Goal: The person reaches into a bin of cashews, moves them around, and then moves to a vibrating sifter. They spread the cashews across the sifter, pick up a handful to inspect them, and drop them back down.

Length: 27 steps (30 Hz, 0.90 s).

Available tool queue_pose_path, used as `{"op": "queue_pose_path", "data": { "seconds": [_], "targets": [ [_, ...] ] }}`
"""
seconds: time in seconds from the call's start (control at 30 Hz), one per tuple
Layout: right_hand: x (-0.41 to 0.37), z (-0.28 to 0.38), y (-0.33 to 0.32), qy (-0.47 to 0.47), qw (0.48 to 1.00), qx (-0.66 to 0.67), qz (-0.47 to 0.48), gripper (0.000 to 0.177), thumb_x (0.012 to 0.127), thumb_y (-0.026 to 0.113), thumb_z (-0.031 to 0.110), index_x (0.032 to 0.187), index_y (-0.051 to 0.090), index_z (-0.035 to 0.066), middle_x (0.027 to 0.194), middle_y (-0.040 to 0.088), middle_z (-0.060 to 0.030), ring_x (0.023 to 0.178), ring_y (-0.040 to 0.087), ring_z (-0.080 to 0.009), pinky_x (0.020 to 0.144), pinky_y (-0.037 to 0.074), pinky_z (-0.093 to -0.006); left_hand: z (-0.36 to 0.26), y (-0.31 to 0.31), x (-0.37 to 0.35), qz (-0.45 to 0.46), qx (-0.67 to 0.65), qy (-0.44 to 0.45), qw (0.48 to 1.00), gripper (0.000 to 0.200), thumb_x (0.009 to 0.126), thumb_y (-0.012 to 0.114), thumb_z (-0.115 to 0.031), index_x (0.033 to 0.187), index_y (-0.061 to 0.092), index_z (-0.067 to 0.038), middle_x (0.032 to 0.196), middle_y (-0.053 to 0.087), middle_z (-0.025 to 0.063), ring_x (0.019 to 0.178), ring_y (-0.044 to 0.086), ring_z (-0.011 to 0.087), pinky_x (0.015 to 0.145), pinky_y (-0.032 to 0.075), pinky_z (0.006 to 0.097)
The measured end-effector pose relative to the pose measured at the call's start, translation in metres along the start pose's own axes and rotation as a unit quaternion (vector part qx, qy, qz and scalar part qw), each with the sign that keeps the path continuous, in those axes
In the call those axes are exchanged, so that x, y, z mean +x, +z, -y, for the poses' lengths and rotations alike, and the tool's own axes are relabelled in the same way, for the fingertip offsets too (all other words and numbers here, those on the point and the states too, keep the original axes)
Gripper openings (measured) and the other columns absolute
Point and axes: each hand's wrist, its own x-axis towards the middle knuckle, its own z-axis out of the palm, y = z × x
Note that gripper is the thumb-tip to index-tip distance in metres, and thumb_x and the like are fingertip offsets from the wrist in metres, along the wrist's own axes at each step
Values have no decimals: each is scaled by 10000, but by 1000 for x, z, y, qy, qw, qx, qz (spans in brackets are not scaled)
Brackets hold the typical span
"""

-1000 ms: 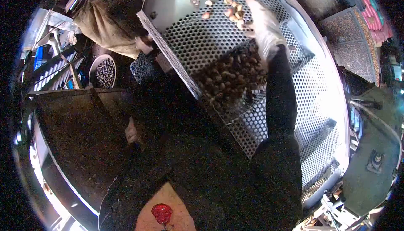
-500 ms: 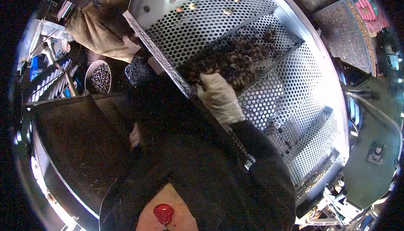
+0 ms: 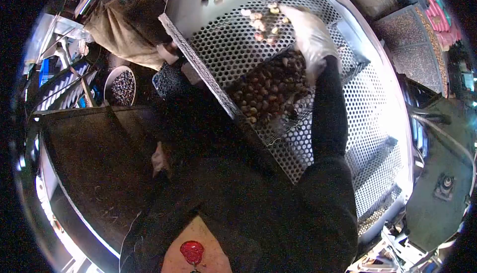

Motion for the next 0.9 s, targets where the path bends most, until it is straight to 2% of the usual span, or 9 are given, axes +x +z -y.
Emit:
{"op": "queue_pose_path", "data": {
  "seconds": [0.17, 0.3, 0.4, 0.53, 0.57, 0.6, 0.63, 0.77, 0.9],
  "targets": [
    [-16, -91, 9, 39, 935, -348, -59, 470, 1143, 645, 356, 1444, 721, 3, 1386, 761, -186, 1111, 761, -265, 956, 635, -429, 7, 1, -2, 7, 10, -4, 1000, 569, 1182, 641, -398, 1642, 537, -80, 1255, 795, 118, 1074, 763, 252, 1053, 614, 409],
    [-79, -153, 88, -280, 816, -502, -62, 376, 1129, 749, 502, 1131, 735, 127, 1044, 673, -46, 937, 705, -210, 742, 655, -389, 5, 4, 3, 8, 17, 2, 1000, 570, 1184, 633, -397, 1648, 527, -84, 1253, 793, 119, 1074, 762, 256, 1054, 615, 412],
    [-84, -196, 98, -372, 812, -450, -12, 300, 1011, 850, 403, 1084, 717, 144, 1037, 664, -49, 931, 703, -202, 693, 645, -381, -4, 7, 13, 8, 20, 17, 1000, 571, 1186, 628, -397, 1653, 520, -87, 1252, 792, 120, 1074, 762, 258, 1054, 615, 415],
    [-26, -264, 86, -465, 689, -555, 28, 219, 1010, 818, 262, 1150, 764, 102, 1058, 719, -99, 969, 742, -245, 766, 649, -374, -14, 11, 20, 9, 19, 31, 999, 572, 1188, 620, -397, 1658, 510, -91, 1250, 789, 121, 1074, 761, 262, 1055, 616, 419],
    [-27, -232, 77, -449, 720, -528, 38, 217, 1035, 801, 237, 1177, 777, 74, 1068, 738, -133, 964, 761, -282, 839, 659, -381, -12, 10, 25, 7, 22, 33, 999, 572, 1189, 618, -397, 1660, 507, -92, 1250, 789, 121, 1074, 761, 262, 1056, 616, 420],
    [-39, -185, 71, -246, 911, -305, 130, 243, 1065, 779, 230, 1229, 779, 52, 1111, 762, -139, 975, 773, -292, 874, 664, -363, -20, 11, 26, 6, 20, 41, 999, 572, 1189, 616, -397, 1661, 505, -93, 1250, 788, 122, 1074, 761, 263, 1056, 617, 420],
    [-51, -139, 65, -41, 994, -15, 96, 271, 1095, 758, 224, 1282, 782, 30, 1154, 785, -144, 985, 784, -301, 909, 670, -345, -21, 12, 26, 4, 17, 42, 999, 573, 1190, 615, -397, 1663, 502, -94, 1249, 788, 122, 1074, 761, 264, 1056, 617, 421],
    [-20, -41, 45, 11, 980, 179, 86, 215, 1188, 640, 186, 1280, 718, 8, 1129, 779, -111, 873, 744, -175, 692, 613, -281, -13, 8, 21, -1, 20, 40, 999, 574, 1192, 607, -397, 1669, 493, -98, 1248, 786, 123, 1074, 761, 267, 1057, 618, 425],
    [29, -22, 7, 15, 994, 68, 88, 576, 1193, 649, 434, 1563, 600, -4, 1510, 661, -219, 1263, 693, -340, 1127, 585, -549, -2, 4, 9, -9, 22, 36, 999, 575, 1195, 600, -397, 1675, 483, -102, 1246, 783, 124, 1075, 760, 271, 1058, 618, 429]
  ]
}}
